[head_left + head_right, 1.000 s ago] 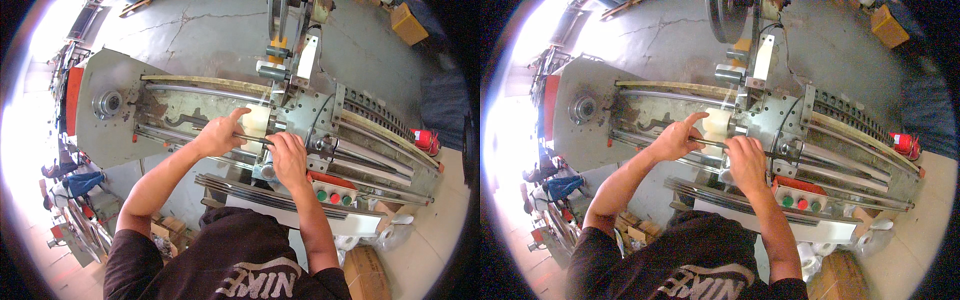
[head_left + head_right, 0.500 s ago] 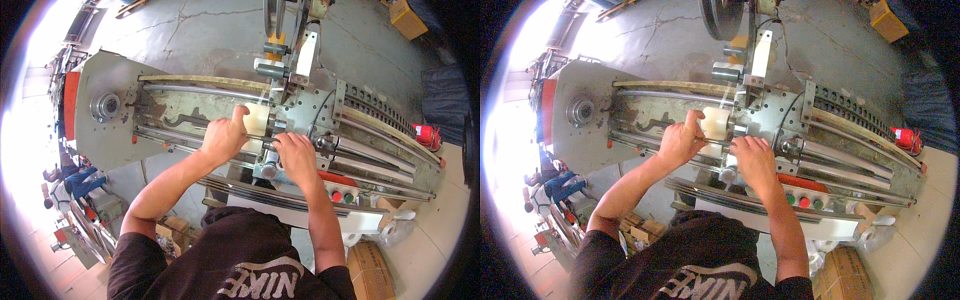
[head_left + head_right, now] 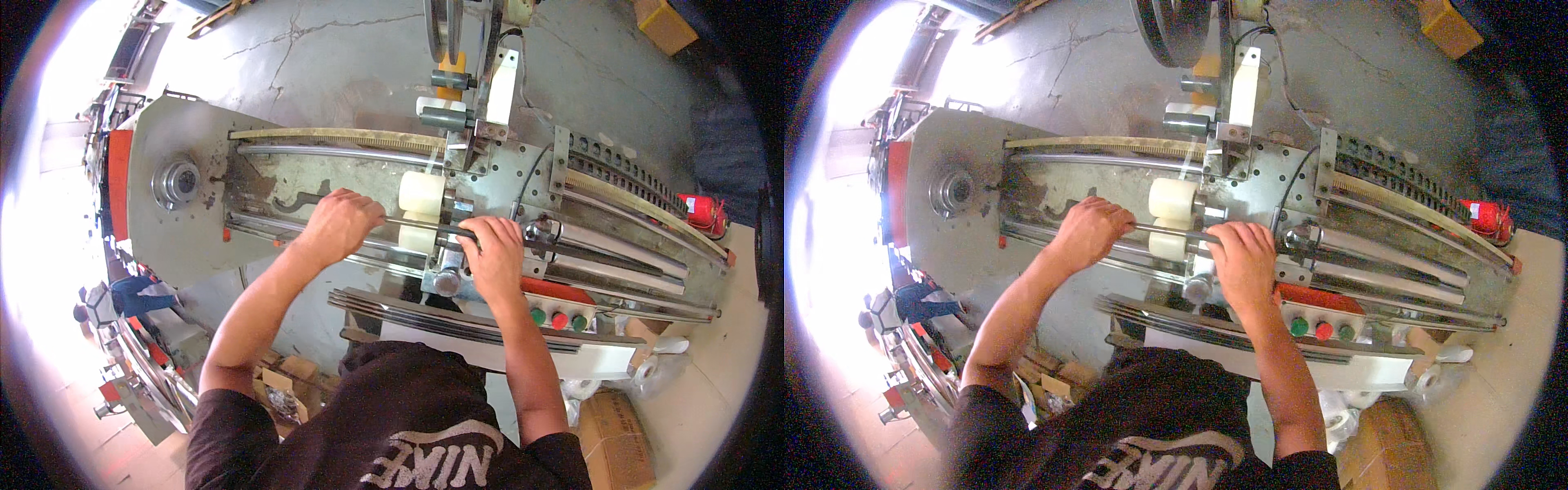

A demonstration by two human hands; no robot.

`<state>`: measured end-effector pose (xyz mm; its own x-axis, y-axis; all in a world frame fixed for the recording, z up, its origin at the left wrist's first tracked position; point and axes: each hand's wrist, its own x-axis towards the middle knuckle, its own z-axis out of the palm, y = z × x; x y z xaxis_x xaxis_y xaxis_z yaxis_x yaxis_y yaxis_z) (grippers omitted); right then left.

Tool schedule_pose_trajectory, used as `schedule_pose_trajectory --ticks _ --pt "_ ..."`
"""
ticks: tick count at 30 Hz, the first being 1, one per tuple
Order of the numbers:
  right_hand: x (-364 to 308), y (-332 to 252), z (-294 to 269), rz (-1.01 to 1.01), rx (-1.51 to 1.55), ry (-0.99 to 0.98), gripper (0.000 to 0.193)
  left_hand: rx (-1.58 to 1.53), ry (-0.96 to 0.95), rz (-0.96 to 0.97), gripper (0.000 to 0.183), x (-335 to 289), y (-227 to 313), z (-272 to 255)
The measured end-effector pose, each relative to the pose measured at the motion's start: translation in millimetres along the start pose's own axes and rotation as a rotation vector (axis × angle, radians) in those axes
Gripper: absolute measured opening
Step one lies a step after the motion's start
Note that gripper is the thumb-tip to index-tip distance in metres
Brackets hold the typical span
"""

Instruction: The person feeds long metal rods into a processing machine, secures them under rollers, and taps tape to fix materials in place. They repeatedly walk to a table to retrieve more metal rods and bring them back to the machine station.

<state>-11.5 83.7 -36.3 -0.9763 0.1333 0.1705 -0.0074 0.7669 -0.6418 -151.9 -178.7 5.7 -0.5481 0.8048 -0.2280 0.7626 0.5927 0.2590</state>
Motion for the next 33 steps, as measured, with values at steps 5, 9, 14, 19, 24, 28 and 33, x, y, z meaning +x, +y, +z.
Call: schedule_pose_trajectory --ticks 5,9,14,19,24,28,33 --pt "-4 3 -13 -0.048 -0.273 -0.02 0.031 -0.064 0.192 -0.026 0.014 11 6 15" --pt "-7 17 -8 -0.102 -0.391 -0.089 0.025 -0.072 0.243 -0.098 0.016 17 6 27" --pt "-1 24 -10 -0.137 -0.252 -0.058 0.013 -0.075 0.297 -0.127 0.039 10 28 26" --pt "3 25 -1 -0.178 -0.328 0.031 0.007 -0.079 0.264 0.074 0.077 -1 79 36" --pt "-24 10 -16 -0.071 -0.226 0.177 0.022 0.086 0.342 0.054 0.072 3 70 76" --pt "-102 10 -61 0.112 -0.223 0.292 0.039 0.084 0.329 0.026 0.072 -2 75 76" --pt "-227 67 -79 0.314 -0.414 0.793 0.06 0.032 0.384 0.021 0.07 -1 77 77"
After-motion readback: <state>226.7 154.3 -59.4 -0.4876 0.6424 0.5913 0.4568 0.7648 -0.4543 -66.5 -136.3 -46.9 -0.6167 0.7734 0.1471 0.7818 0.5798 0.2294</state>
